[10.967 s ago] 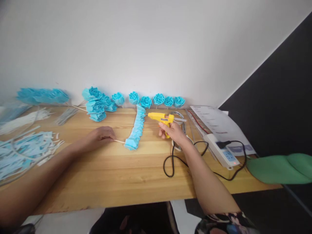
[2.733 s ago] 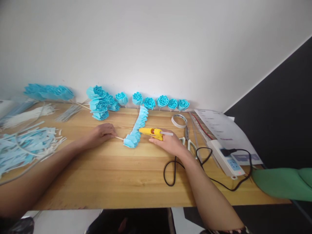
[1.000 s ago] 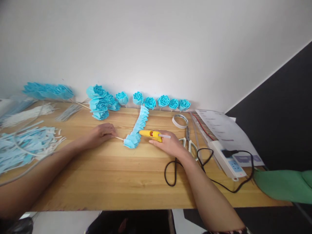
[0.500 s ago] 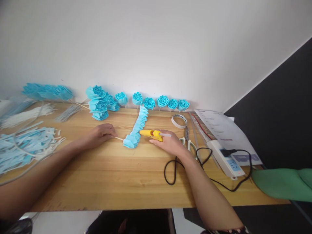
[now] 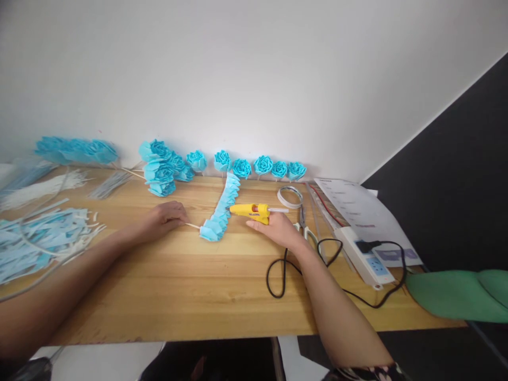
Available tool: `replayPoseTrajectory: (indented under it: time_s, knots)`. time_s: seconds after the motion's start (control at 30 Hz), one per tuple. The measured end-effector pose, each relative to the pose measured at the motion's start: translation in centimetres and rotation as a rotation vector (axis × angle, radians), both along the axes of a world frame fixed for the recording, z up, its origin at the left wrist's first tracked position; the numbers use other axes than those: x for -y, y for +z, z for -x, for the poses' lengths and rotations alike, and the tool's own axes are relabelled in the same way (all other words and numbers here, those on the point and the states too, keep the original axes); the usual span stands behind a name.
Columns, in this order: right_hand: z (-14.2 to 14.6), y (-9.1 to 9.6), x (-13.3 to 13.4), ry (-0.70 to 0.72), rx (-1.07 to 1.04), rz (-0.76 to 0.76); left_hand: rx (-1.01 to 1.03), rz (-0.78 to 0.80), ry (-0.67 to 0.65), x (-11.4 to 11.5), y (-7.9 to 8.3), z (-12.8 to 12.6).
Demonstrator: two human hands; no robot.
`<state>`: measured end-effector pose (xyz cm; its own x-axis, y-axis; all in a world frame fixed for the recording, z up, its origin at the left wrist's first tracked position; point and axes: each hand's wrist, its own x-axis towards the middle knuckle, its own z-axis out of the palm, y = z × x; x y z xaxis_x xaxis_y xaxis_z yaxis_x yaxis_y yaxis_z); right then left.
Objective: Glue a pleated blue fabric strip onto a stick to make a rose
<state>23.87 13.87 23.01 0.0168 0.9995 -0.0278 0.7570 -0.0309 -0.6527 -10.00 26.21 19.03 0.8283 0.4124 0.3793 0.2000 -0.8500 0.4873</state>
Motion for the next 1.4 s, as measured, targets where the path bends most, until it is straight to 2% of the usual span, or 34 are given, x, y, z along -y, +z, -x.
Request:
replayPoseTrajectory:
  time_s: [0.57, 0.77, 0.9, 1.1, 1.2, 1.3, 1.4]
  knots:
    - [0.6, 0.1, 0.0, 0.044, 0.055, 0.043, -0.007, 0.019, 0.005, 0.1, 0.2, 0.0]
    - [1.6, 0.3, 0.1, 0.123, 0.093, 0.019, -0.012, 0.016, 0.006, 0.2, 0.4, 0.0]
    - [0.8, 0.1, 0.0, 0.064, 0.08, 0.008, -0.015, 0.008, 0.002, 0.1, 0.4, 0.0]
    - [-1.6, -1.1, -0.5, -0.021, -0.098, -0.026, -0.023, 0.012, -0.001, 0.1, 0.3, 0.0]
    - [-1.4, -1.4, -0.7, -0.047, -0.095, -0.055, -0.018, 0.015, 0.001, 0.1, 0.2, 0.0]
    - [-0.5, -1.3, -0.8, -0.014, -0.077, -0.076, -0.01, 0.023, 0.002, 0.1, 0.2, 0.0]
    - [0.1, -1.0, -0.7, -0.014, -0.059, -0.04, -0.022, 0.028, -0.002, 0.2, 0.4, 0.0]
